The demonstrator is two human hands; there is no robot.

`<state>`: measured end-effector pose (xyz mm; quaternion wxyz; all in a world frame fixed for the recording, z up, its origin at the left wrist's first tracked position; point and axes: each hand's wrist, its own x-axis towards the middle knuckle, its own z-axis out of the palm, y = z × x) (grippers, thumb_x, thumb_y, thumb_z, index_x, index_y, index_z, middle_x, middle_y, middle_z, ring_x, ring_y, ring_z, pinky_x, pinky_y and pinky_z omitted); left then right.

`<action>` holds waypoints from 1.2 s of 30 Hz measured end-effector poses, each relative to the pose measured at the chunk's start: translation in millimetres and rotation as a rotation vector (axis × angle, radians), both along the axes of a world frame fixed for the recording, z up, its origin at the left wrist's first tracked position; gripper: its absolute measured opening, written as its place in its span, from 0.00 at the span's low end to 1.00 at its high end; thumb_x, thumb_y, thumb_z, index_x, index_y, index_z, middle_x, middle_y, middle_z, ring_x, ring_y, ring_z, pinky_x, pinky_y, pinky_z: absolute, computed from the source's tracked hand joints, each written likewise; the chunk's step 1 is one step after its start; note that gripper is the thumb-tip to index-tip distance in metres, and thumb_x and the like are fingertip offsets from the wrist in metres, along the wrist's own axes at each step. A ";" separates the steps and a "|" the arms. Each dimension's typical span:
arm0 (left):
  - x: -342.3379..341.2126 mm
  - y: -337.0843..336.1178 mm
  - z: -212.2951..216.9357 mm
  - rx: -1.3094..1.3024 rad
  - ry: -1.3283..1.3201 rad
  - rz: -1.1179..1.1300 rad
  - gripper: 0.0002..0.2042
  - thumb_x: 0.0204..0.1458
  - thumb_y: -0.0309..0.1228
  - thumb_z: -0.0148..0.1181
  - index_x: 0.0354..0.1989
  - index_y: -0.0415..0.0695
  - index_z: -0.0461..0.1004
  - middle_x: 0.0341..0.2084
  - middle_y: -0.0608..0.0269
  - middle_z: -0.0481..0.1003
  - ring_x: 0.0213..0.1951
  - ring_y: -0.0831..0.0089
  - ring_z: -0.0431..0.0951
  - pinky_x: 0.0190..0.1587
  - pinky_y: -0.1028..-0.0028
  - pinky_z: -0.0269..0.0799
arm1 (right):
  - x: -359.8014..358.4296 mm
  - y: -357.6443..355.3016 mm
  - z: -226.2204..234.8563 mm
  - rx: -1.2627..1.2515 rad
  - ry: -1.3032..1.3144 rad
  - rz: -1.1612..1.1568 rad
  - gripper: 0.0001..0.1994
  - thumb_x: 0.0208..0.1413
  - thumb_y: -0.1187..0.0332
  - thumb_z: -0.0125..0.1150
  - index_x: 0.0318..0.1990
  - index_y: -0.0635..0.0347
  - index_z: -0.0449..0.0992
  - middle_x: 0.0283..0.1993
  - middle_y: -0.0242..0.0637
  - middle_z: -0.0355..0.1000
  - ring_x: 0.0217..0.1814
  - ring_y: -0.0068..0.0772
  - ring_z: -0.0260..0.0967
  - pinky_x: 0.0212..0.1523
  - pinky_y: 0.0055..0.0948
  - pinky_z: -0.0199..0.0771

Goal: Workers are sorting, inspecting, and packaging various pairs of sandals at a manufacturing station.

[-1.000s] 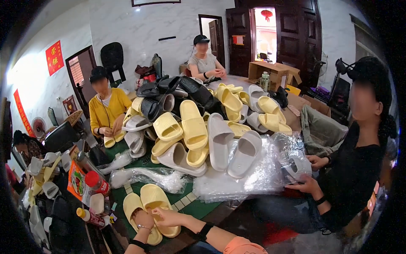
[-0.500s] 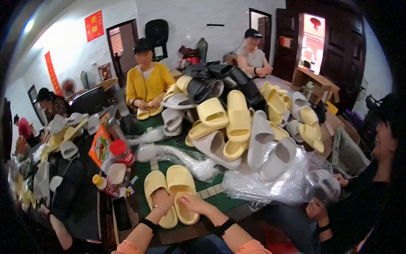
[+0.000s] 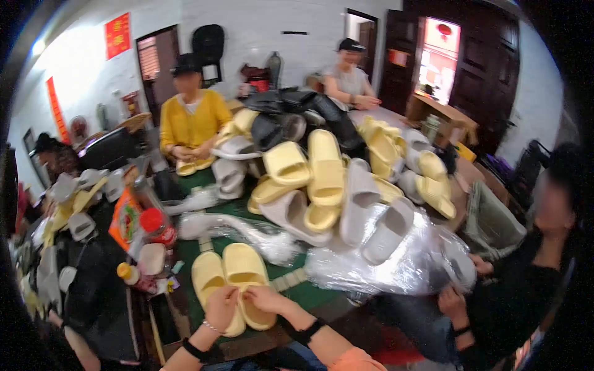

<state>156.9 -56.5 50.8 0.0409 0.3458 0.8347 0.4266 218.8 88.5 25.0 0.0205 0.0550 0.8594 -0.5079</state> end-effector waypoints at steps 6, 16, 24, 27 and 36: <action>-0.4 24.0 15.0 -0.056 -0.027 -0.056 0.08 0.45 0.29 0.54 0.32 0.38 0.70 0.21 0.55 0.73 0.25 0.65 0.74 0.27 0.73 0.68 | 5.5 12.8 7.6 -0.246 -0.112 -0.043 0.08 0.49 0.73 0.42 0.34 0.64 0.67 0.30 0.41 0.68 0.28 0.34 0.65 0.27 0.30 0.65; -3.1 21.5 9.9 -0.241 0.044 -0.025 0.08 0.48 0.34 0.48 0.29 0.43 0.69 0.24 0.52 0.72 0.27 0.54 0.72 0.29 0.60 0.66 | 16.2 16.5 -15.2 -0.217 -0.021 -0.034 0.12 0.54 0.65 0.43 0.41 0.60 0.69 0.34 0.42 0.70 0.34 0.34 0.68 0.31 0.29 0.67; -100.8 10.0 28.2 0.137 0.131 0.056 0.07 0.46 0.26 0.46 0.29 0.37 0.71 0.22 0.48 0.70 0.28 0.53 0.71 0.31 0.63 0.66 | 2.2 -2.8 48.3 -0.699 -0.415 -0.033 0.10 0.55 0.65 0.41 0.34 0.59 0.68 0.18 0.20 0.50 0.17 0.11 0.45 0.17 0.13 0.47; -154.1 6.2 -2.7 0.006 0.277 0.168 0.07 0.46 0.27 0.48 0.28 0.38 0.72 0.25 0.50 0.72 0.31 0.56 0.72 0.32 0.67 0.67 | -12.1 -15.3 49.0 -0.844 -0.505 0.014 0.10 0.55 0.66 0.41 0.35 0.62 0.68 0.18 0.19 0.49 0.16 0.10 0.42 0.15 0.12 0.43; -166.4 29.1 -44.2 -0.361 -0.211 0.095 0.17 0.45 0.41 0.45 0.31 0.41 0.74 0.30 0.47 0.72 0.35 0.53 0.72 0.40 0.64 0.67 | -60.8 -73.4 -8.0 -1.075 -0.474 -0.287 0.09 0.52 0.71 0.39 0.38 0.59 0.66 0.18 0.26 0.54 0.16 0.18 0.49 0.14 0.17 0.48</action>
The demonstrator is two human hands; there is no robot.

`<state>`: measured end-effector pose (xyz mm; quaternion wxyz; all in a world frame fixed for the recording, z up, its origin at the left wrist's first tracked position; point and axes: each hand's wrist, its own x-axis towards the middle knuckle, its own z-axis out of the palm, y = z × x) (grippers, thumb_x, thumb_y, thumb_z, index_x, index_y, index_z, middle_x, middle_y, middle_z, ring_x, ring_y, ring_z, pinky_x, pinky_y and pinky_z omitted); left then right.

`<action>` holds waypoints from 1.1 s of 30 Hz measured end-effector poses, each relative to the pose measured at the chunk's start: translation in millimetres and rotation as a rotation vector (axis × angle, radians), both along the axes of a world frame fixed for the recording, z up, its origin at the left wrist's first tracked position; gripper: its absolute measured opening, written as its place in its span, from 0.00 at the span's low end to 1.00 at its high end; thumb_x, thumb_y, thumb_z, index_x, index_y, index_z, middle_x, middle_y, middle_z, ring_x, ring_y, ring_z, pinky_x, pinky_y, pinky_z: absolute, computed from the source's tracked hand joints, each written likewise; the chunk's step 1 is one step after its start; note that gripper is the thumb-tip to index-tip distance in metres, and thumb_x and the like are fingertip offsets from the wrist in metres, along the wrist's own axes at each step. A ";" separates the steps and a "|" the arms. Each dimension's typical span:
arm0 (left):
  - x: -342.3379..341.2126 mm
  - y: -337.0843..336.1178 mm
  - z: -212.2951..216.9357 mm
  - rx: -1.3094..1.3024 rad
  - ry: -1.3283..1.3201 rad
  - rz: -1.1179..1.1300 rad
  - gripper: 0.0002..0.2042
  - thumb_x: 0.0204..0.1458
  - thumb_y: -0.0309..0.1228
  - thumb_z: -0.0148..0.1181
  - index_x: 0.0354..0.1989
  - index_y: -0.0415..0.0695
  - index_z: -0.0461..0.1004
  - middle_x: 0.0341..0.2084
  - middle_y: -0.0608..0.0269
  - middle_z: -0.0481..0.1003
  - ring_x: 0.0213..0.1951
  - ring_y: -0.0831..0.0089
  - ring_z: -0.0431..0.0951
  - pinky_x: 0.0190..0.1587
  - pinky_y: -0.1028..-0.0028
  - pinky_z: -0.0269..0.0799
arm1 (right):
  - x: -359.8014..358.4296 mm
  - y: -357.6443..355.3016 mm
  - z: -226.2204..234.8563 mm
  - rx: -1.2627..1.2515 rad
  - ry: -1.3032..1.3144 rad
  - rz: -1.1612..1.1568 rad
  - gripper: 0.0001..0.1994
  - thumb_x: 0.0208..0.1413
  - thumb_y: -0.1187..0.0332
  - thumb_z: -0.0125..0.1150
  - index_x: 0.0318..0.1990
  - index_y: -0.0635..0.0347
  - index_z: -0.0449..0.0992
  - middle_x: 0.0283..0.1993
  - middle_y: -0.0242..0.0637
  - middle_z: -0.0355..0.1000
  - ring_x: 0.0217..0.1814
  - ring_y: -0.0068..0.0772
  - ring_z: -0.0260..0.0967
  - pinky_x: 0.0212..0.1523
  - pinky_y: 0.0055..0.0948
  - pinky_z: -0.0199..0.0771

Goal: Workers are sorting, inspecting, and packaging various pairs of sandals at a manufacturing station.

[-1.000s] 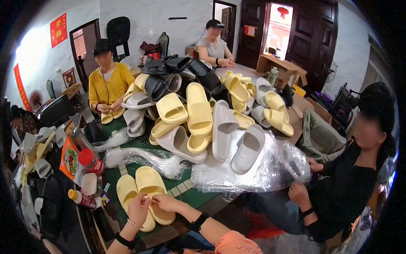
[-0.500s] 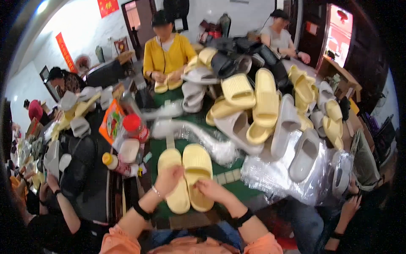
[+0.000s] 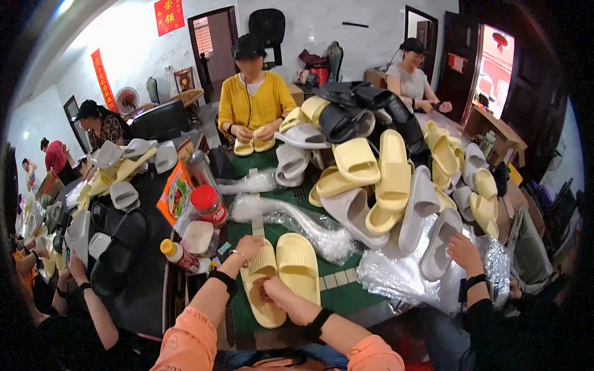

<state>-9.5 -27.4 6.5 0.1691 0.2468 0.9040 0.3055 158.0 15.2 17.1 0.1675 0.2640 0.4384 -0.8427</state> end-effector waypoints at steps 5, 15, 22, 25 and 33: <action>-4.0 6.3 -14.3 -0.247 0.255 -0.331 0.17 0.48 0.38 0.40 0.33 0.42 0.74 0.36 0.49 0.71 0.39 0.55 0.71 0.43 0.65 0.66 | -41.3 -10.8 -31.4 0.214 0.163 -0.180 0.07 0.52 0.69 0.42 0.35 0.58 0.66 0.22 0.33 0.60 0.21 0.26 0.59 0.19 0.23 0.60; -20.5 -6.8 -11.6 -0.095 0.160 -0.415 0.13 0.46 0.32 0.44 0.34 0.43 0.74 0.34 0.53 0.73 0.38 0.59 0.72 0.40 0.70 0.67 | -44.7 -24.8 -7.3 0.257 0.313 -0.422 0.10 0.48 0.72 0.40 0.36 0.65 0.67 0.21 0.37 0.63 0.16 0.28 0.59 0.14 0.26 0.56; -5.4 -10.8 -8.7 0.297 -0.205 -0.009 0.07 0.42 0.26 0.50 0.27 0.40 0.76 0.21 0.63 0.74 0.25 0.76 0.72 0.28 0.78 0.66 | 1.8 -1.2 7.7 0.036 0.172 0.051 0.09 0.53 0.70 0.39 0.36 0.61 0.67 0.18 0.30 0.57 0.15 0.21 0.52 0.13 0.21 0.51; -6.3 1.5 -19.3 0.390 -0.116 0.122 0.08 0.42 0.25 0.50 0.28 0.39 0.75 0.21 0.60 0.75 0.24 0.73 0.73 0.29 0.77 0.68 | 59.1 38.6 31.0 0.415 0.241 0.313 0.13 0.52 0.69 0.39 0.41 0.63 0.67 0.22 0.33 0.63 0.21 0.24 0.60 0.18 0.23 0.59; -17.3 8.8 8.7 0.705 -0.412 0.248 0.08 0.48 0.23 0.45 0.34 0.36 0.69 0.16 0.62 0.70 0.17 0.73 0.69 0.20 0.75 0.66 | 125.7 78.7 78.4 1.310 0.220 0.237 0.09 0.53 0.67 0.40 0.37 0.63 0.59 0.28 0.55 0.67 0.33 0.58 0.63 0.32 0.46 0.63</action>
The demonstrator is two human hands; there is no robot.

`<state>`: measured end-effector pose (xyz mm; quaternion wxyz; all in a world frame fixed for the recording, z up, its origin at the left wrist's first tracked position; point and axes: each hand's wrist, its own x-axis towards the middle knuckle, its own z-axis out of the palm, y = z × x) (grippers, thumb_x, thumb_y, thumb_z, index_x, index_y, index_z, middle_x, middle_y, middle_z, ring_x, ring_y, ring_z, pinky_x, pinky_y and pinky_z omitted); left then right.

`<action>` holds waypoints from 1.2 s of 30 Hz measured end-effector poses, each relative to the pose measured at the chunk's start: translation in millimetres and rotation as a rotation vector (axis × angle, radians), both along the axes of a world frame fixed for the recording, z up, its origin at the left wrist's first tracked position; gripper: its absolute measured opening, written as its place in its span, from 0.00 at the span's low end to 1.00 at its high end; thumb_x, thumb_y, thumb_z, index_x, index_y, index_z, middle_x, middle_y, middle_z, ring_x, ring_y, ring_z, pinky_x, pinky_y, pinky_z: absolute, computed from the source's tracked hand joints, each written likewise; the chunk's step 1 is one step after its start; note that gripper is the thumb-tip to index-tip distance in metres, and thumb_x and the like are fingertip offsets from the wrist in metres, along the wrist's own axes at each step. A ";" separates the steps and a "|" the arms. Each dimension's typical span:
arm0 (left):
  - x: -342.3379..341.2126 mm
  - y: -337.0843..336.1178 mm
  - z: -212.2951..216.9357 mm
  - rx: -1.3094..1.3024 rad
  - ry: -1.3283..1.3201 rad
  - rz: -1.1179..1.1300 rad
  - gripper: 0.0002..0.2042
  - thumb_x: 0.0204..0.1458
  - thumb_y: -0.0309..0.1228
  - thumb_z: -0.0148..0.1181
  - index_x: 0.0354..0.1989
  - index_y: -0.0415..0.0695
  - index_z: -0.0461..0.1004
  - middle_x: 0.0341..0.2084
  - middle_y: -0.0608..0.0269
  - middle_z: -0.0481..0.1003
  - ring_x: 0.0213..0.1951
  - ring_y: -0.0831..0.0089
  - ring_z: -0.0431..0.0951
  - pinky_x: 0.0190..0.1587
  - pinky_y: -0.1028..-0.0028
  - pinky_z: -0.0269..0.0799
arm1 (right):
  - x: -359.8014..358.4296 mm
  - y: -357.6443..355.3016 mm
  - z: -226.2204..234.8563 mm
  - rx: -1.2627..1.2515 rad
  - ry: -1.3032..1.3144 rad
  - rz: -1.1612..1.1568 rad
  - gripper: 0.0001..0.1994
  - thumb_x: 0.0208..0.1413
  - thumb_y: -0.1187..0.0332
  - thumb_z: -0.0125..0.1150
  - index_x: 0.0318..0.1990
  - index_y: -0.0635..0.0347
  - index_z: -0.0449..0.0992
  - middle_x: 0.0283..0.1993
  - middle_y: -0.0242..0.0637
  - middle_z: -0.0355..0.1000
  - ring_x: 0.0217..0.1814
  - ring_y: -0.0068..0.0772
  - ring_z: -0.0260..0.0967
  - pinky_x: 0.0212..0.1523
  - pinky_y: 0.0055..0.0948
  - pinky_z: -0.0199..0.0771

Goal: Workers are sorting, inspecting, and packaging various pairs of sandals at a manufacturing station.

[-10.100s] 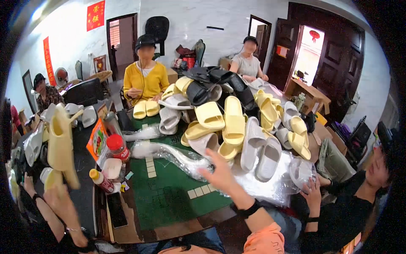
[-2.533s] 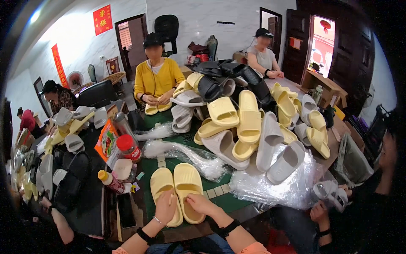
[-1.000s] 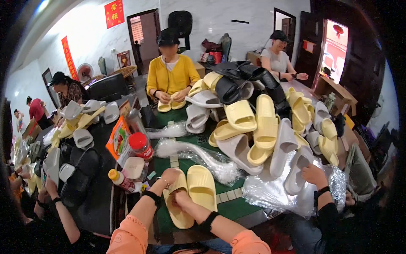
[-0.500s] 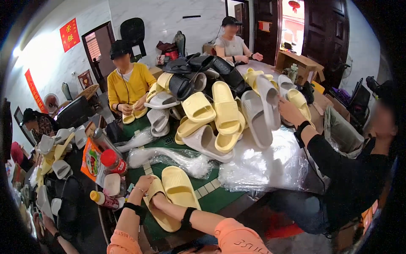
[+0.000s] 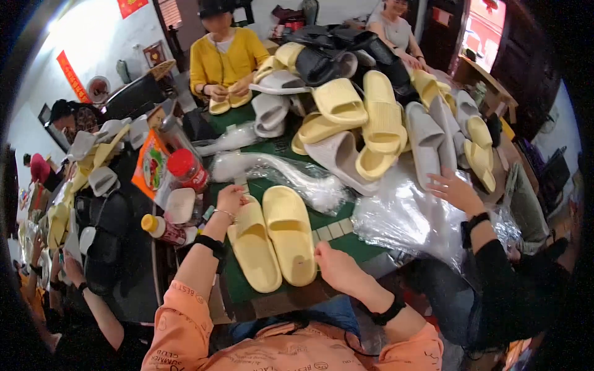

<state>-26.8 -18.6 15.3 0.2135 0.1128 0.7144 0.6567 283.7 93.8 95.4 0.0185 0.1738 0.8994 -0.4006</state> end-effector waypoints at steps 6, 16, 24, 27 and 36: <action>-2.1 -4.0 -23.0 0.012 -0.172 0.060 0.06 0.49 0.22 0.47 0.34 0.40 0.69 0.18 0.62 0.69 0.16 0.73 0.69 0.19 0.76 0.68 | -12.4 -15.5 19.3 0.237 0.019 0.269 0.06 0.48 0.67 0.47 0.31 0.58 0.67 0.28 0.44 0.68 0.35 0.47 0.66 0.35 0.41 0.63; 18.1 35.5 -0.7 -0.349 0.714 -0.227 0.09 0.47 0.30 0.48 0.32 0.43 0.74 0.28 0.53 0.74 0.32 0.62 0.74 0.35 0.71 0.68 | -18.4 -23.1 -3.9 0.593 0.566 0.259 0.05 0.38 0.70 0.51 0.27 0.56 0.68 0.20 0.31 0.61 0.25 0.32 0.62 0.27 0.28 0.60; 36.8 61.5 1.3 -0.456 0.686 -0.442 0.12 0.46 0.36 0.48 0.29 0.41 0.73 0.27 0.47 0.71 0.33 0.51 0.71 0.35 0.63 0.67 | -24.8 -23.8 -28.8 0.483 0.398 0.217 0.04 0.38 0.70 0.51 0.23 0.58 0.66 0.20 0.39 0.65 0.25 0.40 0.65 0.26 0.35 0.64; 35.8 46.3 -4.8 -0.576 0.672 -0.450 0.13 0.46 0.39 0.48 0.27 0.42 0.73 0.26 0.47 0.71 0.32 0.51 0.71 0.35 0.63 0.67 | -23.6 -28.1 -44.2 0.376 0.445 0.219 0.07 0.42 0.66 0.51 0.21 0.59 0.67 0.16 0.44 0.64 0.19 0.47 0.65 0.19 0.42 0.64; 46.0 47.2 -2.9 -0.473 0.608 -0.451 0.11 0.44 0.36 0.51 0.30 0.43 0.74 0.24 0.48 0.72 0.29 0.54 0.73 0.32 0.67 0.68 | -19.0 -46.3 -37.7 0.210 0.168 0.104 0.08 0.45 0.68 0.48 0.22 0.64 0.66 0.18 0.48 0.66 0.24 0.51 0.66 0.25 0.44 0.65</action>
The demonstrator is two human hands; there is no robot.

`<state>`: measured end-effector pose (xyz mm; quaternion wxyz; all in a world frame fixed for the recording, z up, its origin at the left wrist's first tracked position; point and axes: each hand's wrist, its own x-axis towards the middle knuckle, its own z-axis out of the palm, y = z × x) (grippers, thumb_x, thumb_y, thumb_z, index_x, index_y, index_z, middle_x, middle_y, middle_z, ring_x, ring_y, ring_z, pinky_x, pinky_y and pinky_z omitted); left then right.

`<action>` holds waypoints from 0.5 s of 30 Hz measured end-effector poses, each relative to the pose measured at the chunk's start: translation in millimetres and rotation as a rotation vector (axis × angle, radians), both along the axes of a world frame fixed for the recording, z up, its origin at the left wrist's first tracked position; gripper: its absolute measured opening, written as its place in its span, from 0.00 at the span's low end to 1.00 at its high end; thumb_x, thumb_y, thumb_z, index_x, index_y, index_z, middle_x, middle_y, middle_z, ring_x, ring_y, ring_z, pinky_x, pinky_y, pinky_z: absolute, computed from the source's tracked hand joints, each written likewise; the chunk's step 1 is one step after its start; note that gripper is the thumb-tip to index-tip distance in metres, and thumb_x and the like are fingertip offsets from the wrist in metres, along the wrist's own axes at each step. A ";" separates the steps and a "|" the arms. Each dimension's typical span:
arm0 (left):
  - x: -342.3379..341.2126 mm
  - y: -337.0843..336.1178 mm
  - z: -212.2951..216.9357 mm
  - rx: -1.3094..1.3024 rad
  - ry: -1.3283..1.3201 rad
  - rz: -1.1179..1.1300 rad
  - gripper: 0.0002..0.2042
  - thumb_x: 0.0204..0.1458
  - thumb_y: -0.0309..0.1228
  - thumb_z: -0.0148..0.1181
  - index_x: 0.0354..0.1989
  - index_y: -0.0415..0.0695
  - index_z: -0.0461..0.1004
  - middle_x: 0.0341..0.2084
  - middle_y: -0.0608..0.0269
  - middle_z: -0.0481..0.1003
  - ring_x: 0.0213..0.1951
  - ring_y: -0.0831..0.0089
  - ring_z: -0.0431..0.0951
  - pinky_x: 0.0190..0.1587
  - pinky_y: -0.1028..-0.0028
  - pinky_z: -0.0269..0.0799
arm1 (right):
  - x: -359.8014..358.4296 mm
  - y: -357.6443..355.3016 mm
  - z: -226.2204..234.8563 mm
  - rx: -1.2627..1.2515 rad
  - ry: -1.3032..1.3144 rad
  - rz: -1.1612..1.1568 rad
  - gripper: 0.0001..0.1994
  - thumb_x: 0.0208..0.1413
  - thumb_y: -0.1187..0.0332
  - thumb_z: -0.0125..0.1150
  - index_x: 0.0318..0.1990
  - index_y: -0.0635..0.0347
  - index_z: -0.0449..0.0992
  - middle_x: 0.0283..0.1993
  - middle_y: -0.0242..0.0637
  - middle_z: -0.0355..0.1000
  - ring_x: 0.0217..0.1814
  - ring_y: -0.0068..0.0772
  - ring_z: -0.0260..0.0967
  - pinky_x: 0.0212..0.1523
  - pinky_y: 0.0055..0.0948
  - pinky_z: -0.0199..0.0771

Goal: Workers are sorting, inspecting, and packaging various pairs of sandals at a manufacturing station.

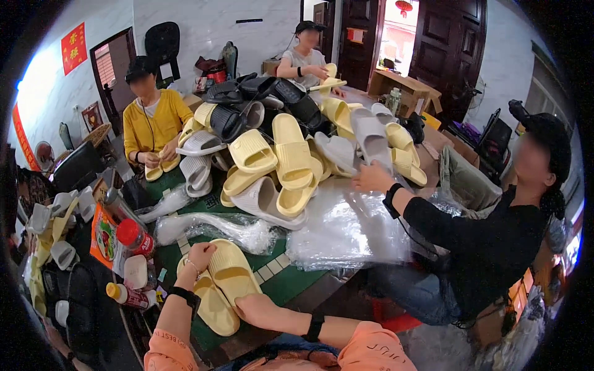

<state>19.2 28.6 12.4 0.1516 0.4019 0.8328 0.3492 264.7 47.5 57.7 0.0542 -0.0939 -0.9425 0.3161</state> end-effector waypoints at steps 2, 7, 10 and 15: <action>-8.0 -4.4 -4.6 0.021 0.007 0.015 0.11 0.44 0.36 0.51 0.29 0.43 0.74 0.23 0.48 0.72 0.29 0.54 0.73 0.32 0.67 0.68 | -11.0 0.5 3.0 0.000 -0.033 0.013 0.09 0.45 0.68 0.48 0.22 0.65 0.67 0.19 0.49 0.66 0.24 0.51 0.66 0.26 0.44 0.66; -13.4 -4.8 -4.3 0.021 0.053 0.005 0.14 0.44 0.39 0.49 0.27 0.39 0.73 0.25 0.46 0.71 0.30 0.53 0.72 0.32 0.64 0.66 | -34.4 5.0 11.0 0.015 0.102 -0.013 0.10 0.47 0.67 0.46 0.26 0.66 0.66 0.24 0.53 0.65 0.28 0.54 0.64 0.30 0.44 0.66; -1.6 10.9 6.8 -0.052 -0.095 0.015 0.13 0.46 0.38 0.46 0.31 0.45 0.75 0.28 0.50 0.73 0.33 0.55 0.73 0.37 0.68 0.67 | -55.1 33.7 -45.5 0.070 0.271 0.016 0.09 0.44 0.73 0.46 0.34 0.68 0.62 0.30 0.51 0.65 0.35 0.54 0.62 0.35 0.39 0.65; -2.6 -3.8 4.1 -0.070 -0.199 0.030 0.14 0.48 0.40 0.45 0.32 0.47 0.76 0.29 0.54 0.74 0.35 0.60 0.73 0.39 0.71 0.67 | -87.7 29.1 -57.1 0.233 0.255 0.124 0.08 0.43 0.71 0.48 0.31 0.66 0.65 0.27 0.48 0.67 0.32 0.49 0.65 0.30 0.38 0.67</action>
